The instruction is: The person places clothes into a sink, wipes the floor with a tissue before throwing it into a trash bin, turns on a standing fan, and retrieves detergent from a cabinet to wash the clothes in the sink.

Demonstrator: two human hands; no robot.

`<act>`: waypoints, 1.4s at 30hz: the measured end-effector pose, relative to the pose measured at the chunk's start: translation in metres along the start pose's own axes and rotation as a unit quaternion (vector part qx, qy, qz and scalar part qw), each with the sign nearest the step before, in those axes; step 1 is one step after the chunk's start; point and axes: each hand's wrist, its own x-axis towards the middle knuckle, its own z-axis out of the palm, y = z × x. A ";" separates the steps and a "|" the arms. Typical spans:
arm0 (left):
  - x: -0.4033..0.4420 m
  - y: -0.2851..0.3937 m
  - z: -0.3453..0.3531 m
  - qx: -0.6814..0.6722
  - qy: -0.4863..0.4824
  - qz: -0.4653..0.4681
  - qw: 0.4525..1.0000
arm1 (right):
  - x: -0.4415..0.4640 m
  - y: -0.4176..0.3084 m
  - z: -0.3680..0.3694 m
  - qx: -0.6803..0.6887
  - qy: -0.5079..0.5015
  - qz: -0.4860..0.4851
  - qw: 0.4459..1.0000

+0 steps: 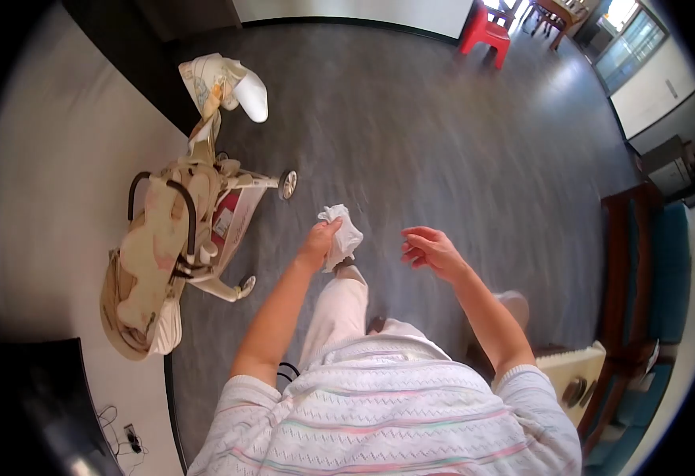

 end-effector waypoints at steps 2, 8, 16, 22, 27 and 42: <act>0.050 0.029 -0.014 0.028 -0.001 -0.002 1.000 | 0.051 -0.027 -0.013 -0.015 -0.001 0.001 1.000; 0.216 0.129 -0.006 0.039 0.031 -0.014 0.999 | 0.133 -0.068 -0.133 -0.036 0.187 0.107 0.976; 0.428 0.241 0.026 0.110 0.029 -0.097 0.989 | 0.138 -0.060 -0.302 0.102 0.422 0.242 0.868; 0.567 0.288 -0.007 0.053 0.102 -0.109 0.987 | 0.283 -0.172 -0.376 0.003 0.355 0.280 0.892; 0.626 0.342 -0.018 0.019 0.167 -0.098 0.981 | 0.456 -0.360 -0.357 -0.115 0.272 0.166 0.941; 0.908 0.494 -0.099 0.079 0.276 -0.126 0.949 | 0.723 -0.545 -0.394 0.014 0.203 0.108 0.973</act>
